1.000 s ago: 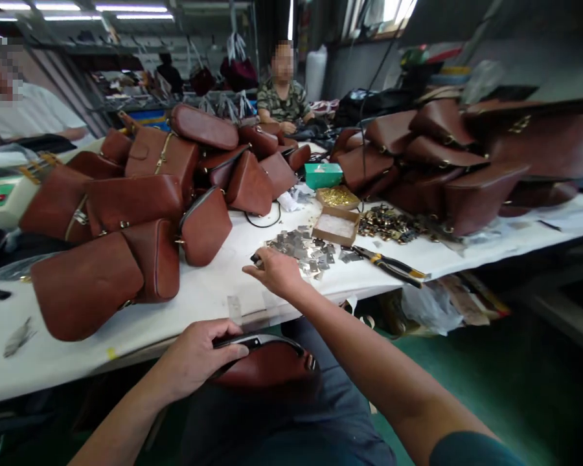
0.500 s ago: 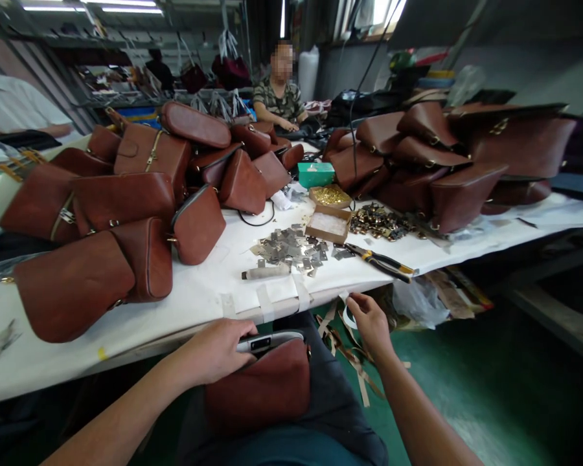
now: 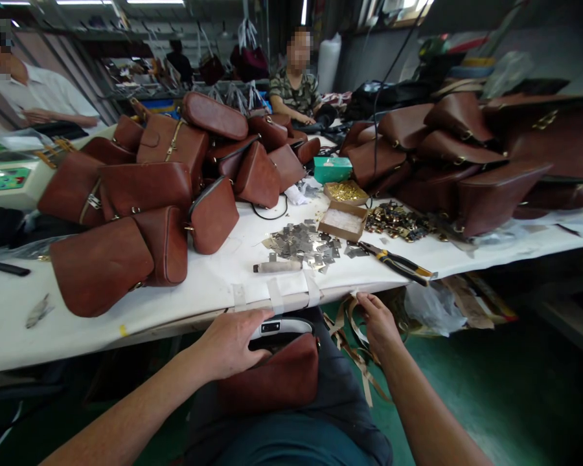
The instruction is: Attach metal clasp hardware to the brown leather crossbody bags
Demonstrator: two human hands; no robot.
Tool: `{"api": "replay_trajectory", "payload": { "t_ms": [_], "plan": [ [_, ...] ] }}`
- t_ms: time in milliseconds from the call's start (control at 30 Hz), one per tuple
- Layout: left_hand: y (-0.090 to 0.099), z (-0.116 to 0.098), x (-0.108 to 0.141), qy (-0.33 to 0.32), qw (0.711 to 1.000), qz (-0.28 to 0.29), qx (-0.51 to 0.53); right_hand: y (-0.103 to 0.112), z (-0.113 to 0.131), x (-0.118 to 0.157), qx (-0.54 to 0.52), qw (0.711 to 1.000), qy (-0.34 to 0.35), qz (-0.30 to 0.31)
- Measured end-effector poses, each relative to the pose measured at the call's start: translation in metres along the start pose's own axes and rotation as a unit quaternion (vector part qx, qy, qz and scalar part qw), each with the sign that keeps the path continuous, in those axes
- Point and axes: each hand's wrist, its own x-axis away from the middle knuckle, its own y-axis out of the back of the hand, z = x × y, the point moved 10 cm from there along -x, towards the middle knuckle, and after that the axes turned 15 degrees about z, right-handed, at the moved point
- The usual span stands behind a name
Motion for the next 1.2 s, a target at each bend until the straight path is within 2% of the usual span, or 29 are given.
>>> {"api": "replay_trajectory", "payload": {
  "t_ms": [167, 333, 467, 633, 733, 1000, 1200],
  "plan": [
    [-0.002, 0.003, 0.001, -0.004, 1.0, 0.001, 0.019, -0.015, -0.01, 0.003, -0.087, 0.994, -0.05, 0.051],
    [0.0, 0.003, 0.003, 0.003, 1.0, 0.001, 0.028, -0.027, -0.021, 0.008, -0.159, 0.972, -0.127, 0.115],
    [0.0, 0.003, 0.004, 0.011, 0.999, 0.006, 0.033, -0.028, -0.029, 0.009, -0.223, 0.948, -0.176, 0.14],
    [0.001, 0.001, 0.003, 0.001, 0.999, 0.002, 0.037, -0.026, -0.027, 0.011, -0.223, 0.938, -0.203, 0.17],
    [0.0, 0.001, 0.001, -0.004, 0.999, -0.001, 0.038, -0.024, -0.025, 0.011, -0.217, 0.937, -0.207, 0.18],
    [-0.001, 0.002, -0.001, 0.005, 1.0, -0.008, 0.024, -0.017, -0.03, 0.002, -0.197, 0.95, -0.168, 0.172],
    [-0.002, 0.001, -0.003, 0.011, 1.0, 0.006, 0.018, -0.013, -0.028, 0.002, -0.17, 0.961, -0.159, 0.148]
  ]
}}
